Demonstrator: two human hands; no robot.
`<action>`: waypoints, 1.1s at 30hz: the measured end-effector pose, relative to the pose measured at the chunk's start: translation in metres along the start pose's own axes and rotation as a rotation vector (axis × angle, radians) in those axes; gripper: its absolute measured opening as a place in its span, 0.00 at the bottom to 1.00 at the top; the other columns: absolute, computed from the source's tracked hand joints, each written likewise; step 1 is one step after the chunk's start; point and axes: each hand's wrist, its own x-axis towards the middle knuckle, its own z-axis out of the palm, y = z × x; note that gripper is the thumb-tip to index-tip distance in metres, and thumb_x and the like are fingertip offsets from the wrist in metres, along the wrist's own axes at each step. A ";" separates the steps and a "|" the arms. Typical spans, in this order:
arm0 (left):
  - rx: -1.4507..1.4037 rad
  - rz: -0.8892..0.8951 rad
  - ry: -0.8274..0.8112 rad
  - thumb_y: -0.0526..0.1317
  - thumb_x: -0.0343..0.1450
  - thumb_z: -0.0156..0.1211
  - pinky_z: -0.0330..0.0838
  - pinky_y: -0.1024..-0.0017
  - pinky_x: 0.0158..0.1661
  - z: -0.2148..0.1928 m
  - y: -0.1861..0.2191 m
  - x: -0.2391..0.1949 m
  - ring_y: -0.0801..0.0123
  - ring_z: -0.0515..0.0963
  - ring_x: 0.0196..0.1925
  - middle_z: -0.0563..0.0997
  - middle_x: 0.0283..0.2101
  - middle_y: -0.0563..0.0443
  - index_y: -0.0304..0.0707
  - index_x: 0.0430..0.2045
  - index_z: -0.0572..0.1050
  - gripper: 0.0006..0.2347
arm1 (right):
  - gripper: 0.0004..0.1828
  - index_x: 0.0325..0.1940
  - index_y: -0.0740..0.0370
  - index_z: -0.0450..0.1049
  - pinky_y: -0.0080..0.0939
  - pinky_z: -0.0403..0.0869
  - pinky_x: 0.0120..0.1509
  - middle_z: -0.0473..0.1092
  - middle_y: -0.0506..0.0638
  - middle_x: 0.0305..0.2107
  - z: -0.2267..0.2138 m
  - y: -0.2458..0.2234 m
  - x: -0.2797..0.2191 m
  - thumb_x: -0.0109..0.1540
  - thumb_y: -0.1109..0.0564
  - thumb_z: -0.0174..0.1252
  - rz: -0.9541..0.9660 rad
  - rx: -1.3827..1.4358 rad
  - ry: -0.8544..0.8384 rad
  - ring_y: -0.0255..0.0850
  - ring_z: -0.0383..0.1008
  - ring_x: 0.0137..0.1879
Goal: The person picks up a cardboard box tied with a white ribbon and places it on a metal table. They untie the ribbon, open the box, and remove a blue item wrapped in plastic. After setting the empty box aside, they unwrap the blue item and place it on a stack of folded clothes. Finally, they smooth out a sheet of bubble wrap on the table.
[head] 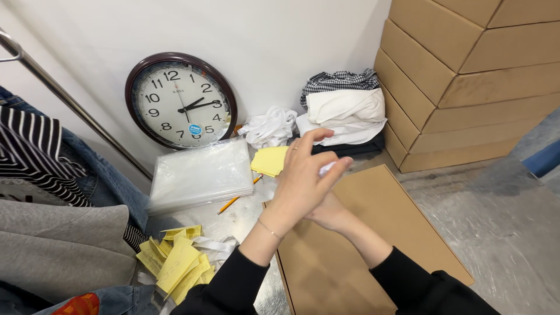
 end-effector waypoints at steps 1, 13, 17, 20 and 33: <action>0.006 -0.004 0.003 0.48 0.76 0.58 0.61 0.47 0.65 -0.010 -0.002 -0.002 0.43 0.76 0.62 0.72 0.59 0.45 0.40 0.27 0.79 0.12 | 0.44 0.64 0.60 0.64 0.55 0.60 0.58 0.66 0.55 0.49 0.002 0.004 0.002 0.48 0.66 0.79 0.000 0.003 -0.008 0.46 0.63 0.55; -0.386 -0.947 -0.155 0.47 0.75 0.57 0.68 0.56 0.54 -0.056 -0.074 -0.133 0.53 0.78 0.48 0.84 0.41 0.38 0.30 0.25 0.82 0.17 | 0.16 0.33 0.67 0.76 0.30 0.50 0.25 0.52 0.40 0.15 -0.061 -0.098 -0.007 0.72 0.55 0.56 0.269 -0.150 -0.234 0.29 0.48 0.22; -0.247 -0.959 -0.556 0.56 0.66 0.73 0.64 0.49 0.61 -0.076 -0.023 -0.107 0.45 0.69 0.61 0.65 0.64 0.25 0.34 0.64 0.58 0.39 | 0.09 0.32 0.63 0.82 0.38 0.65 0.31 0.63 0.48 0.13 -0.027 -0.143 0.005 0.65 0.58 0.60 0.274 -0.594 -0.417 0.38 0.59 0.24; -0.339 -0.747 -0.513 0.54 0.57 0.79 0.43 0.33 0.72 -0.075 0.016 -0.078 0.26 0.46 0.78 0.45 0.75 0.15 0.39 0.75 0.33 0.60 | 0.07 0.32 0.60 0.80 0.41 0.65 0.32 0.67 0.51 0.14 -0.002 -0.150 0.011 0.62 0.55 0.64 0.251 -0.790 -0.625 0.41 0.62 0.24; -0.955 -0.692 -0.149 0.43 0.62 0.81 0.62 0.49 0.69 0.050 -0.084 -0.099 0.47 0.67 0.71 0.69 0.69 0.27 0.23 0.70 0.60 0.43 | 0.12 0.38 0.62 0.82 0.33 0.67 0.41 0.70 0.44 0.23 0.016 -0.058 0.052 0.63 0.52 0.59 0.082 -0.113 -0.350 0.33 0.67 0.34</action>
